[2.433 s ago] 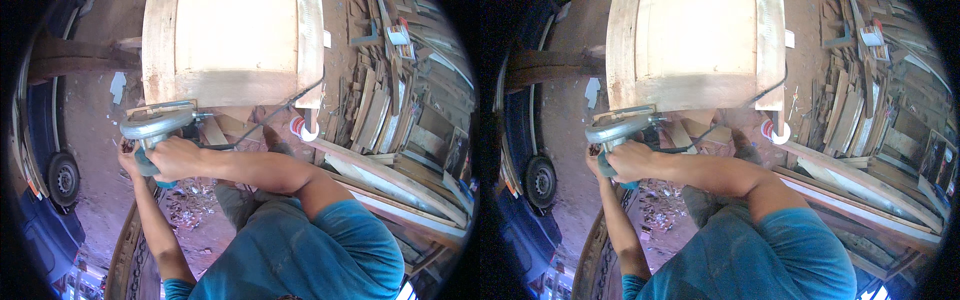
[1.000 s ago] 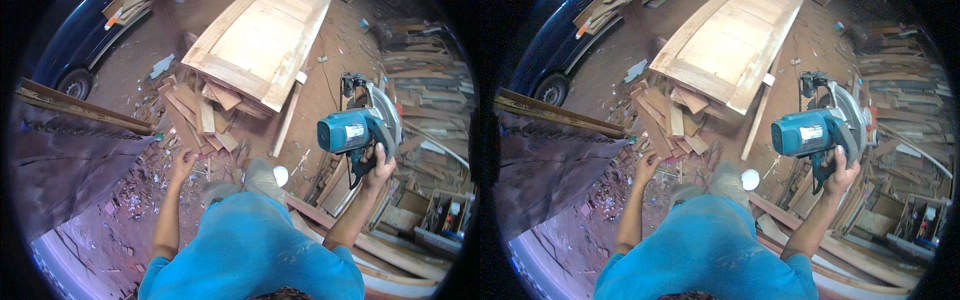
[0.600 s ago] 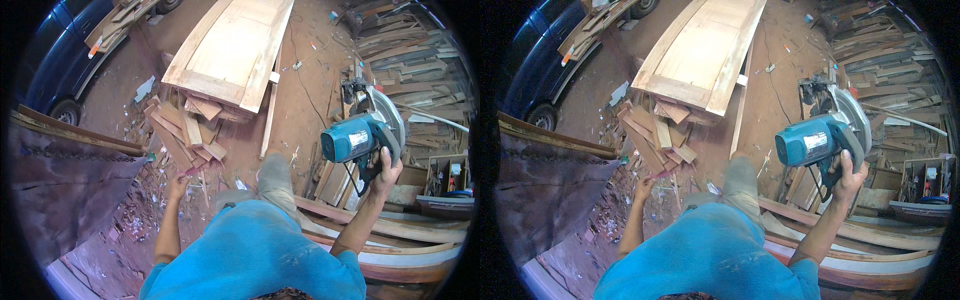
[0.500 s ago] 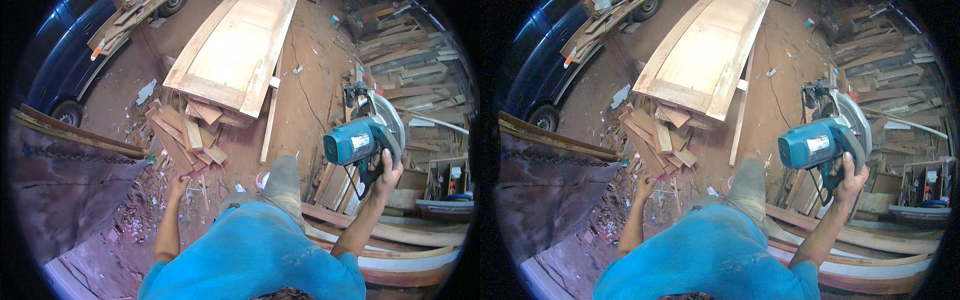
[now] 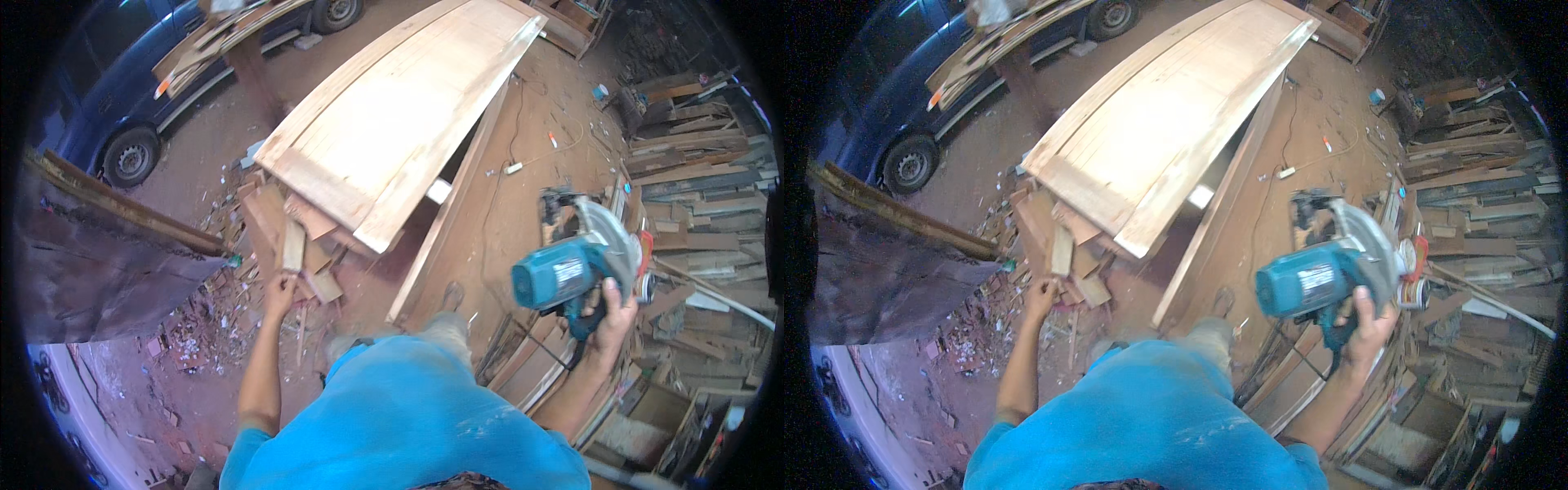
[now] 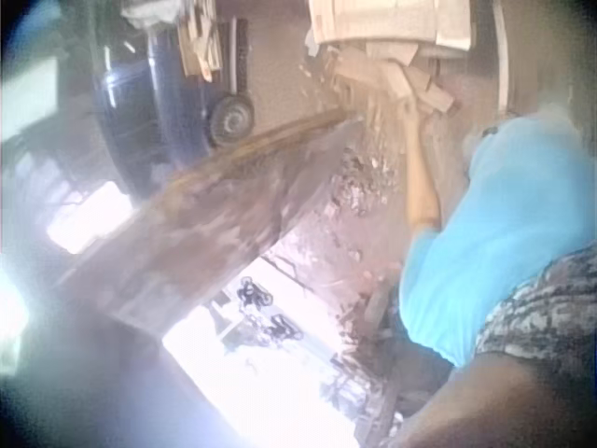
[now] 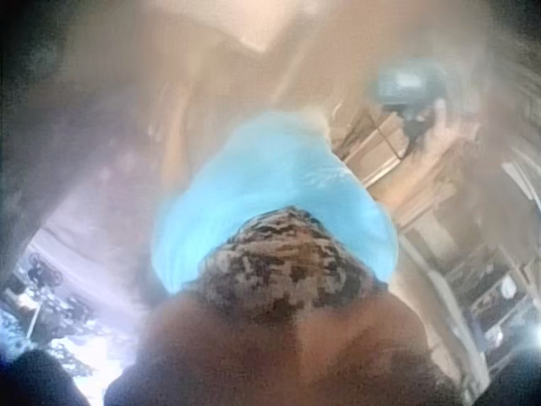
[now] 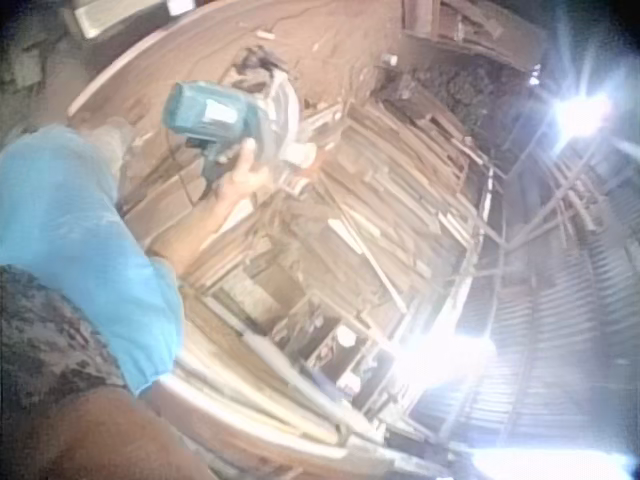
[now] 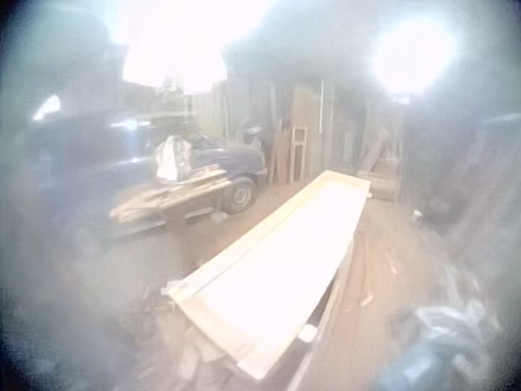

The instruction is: The person uses a circular saw to cut a large wooden panel on a workbench, then measures the panel with a tape measure. They flip the panel over and use a hand saw to trim the edges.

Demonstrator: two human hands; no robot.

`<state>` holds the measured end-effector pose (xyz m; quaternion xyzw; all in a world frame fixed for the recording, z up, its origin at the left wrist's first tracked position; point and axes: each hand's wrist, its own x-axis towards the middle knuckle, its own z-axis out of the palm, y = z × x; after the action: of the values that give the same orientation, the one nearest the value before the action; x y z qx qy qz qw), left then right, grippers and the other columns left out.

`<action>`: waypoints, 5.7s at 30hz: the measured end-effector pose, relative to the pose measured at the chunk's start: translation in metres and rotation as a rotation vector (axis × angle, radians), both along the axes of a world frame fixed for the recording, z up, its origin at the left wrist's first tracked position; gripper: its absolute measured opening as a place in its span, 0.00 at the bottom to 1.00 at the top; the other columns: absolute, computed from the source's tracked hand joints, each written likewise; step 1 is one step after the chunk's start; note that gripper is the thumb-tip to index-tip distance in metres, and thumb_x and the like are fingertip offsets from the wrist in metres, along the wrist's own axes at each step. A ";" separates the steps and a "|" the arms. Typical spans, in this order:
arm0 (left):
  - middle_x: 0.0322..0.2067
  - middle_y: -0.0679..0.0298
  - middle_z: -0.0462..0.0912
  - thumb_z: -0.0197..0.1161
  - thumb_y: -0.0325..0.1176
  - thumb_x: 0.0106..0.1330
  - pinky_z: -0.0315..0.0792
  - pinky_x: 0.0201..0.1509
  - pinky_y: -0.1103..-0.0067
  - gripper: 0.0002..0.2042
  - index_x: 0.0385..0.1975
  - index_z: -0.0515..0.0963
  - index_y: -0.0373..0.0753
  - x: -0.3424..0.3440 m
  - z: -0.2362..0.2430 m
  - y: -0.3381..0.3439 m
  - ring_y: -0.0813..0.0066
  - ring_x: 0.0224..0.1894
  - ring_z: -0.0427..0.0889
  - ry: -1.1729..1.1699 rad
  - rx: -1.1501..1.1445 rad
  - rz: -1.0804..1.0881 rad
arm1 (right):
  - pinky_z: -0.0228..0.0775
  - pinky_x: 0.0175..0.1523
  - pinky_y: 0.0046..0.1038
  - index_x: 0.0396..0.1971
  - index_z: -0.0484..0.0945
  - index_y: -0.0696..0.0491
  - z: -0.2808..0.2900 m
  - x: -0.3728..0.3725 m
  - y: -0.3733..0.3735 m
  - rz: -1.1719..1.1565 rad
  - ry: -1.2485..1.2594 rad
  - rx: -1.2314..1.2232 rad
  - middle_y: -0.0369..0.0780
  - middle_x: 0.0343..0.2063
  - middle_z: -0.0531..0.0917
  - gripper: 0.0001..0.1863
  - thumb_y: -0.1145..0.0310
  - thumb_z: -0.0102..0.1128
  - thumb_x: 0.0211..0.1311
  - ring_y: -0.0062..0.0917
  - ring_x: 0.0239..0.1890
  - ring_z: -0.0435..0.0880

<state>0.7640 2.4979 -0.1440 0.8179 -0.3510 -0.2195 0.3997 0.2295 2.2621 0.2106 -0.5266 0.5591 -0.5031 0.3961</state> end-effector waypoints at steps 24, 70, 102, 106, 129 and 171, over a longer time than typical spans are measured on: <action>0.43 0.54 0.84 0.55 0.54 0.73 0.77 0.41 0.66 0.29 0.53 0.78 0.29 -0.219 -0.101 -0.261 0.66 0.38 0.82 0.690 -0.131 1.056 | 0.60 0.24 0.21 0.33 0.80 0.56 -0.025 -0.183 -0.357 0.343 0.418 0.028 0.31 0.18 0.75 0.14 0.59 0.69 0.64 0.15 0.18 0.70; 0.73 0.60 0.58 0.43 0.57 0.73 0.33 0.80 0.56 0.30 0.68 0.67 0.46 -0.159 -0.021 -0.484 0.64 0.77 0.50 0.112 0.558 0.789 | 0.80 0.39 0.34 0.36 0.86 0.60 -0.190 0.625 -0.246 3.119 0.448 -1.012 0.48 0.27 0.87 0.21 0.63 0.75 0.40 0.41 0.31 0.88; 0.69 0.62 0.65 0.53 0.54 0.69 0.32 0.80 0.54 0.29 0.68 0.69 0.47 -0.180 -0.040 -0.482 0.64 0.76 0.52 -0.153 0.403 0.963 | 0.59 0.71 0.44 0.61 0.73 0.62 -0.186 0.561 -0.184 2.586 1.281 -1.496 0.60 0.60 0.70 0.44 0.48 0.75 0.50 0.53 0.66 0.66; 0.60 0.56 0.77 0.58 0.48 0.66 0.53 0.74 0.60 0.24 0.58 0.77 0.44 -0.210 -0.031 -0.432 0.62 0.69 0.67 -0.169 0.090 0.700 | 0.48 0.76 0.43 0.66 0.59 0.73 -0.240 0.527 -0.183 2.095 0.991 -1.162 0.65 0.69 0.58 0.49 0.42 0.61 0.65 0.55 0.73 0.55; 0.41 0.57 0.85 0.63 0.40 0.71 0.77 0.48 0.75 0.17 0.48 0.80 0.30 -0.517 0.038 0.262 0.72 0.43 0.84 0.263 0.199 1.632 | 0.76 0.53 0.44 0.49 0.85 0.55 -0.268 0.535 -0.114 0.846 0.827 -0.453 0.54 0.41 0.86 0.27 0.47 0.63 0.60 0.49 0.47 0.85; 0.75 0.39 0.40 0.65 0.48 0.64 0.43 0.73 0.40 0.34 0.70 0.66 0.47 0.639 0.186 0.176 0.23 0.74 0.35 -1.165 0.195 0.053 | 0.81 0.39 0.36 0.50 0.73 0.66 -0.311 0.663 -0.086 -0.795 -0.407 0.522 0.48 0.44 0.82 0.28 0.52 0.63 0.69 0.37 0.38 0.86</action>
<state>1.4034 2.6743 0.0420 0.8450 -0.4704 0.2445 0.0695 0.8923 2.1766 -0.1007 -0.0488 0.7345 -0.5508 0.3934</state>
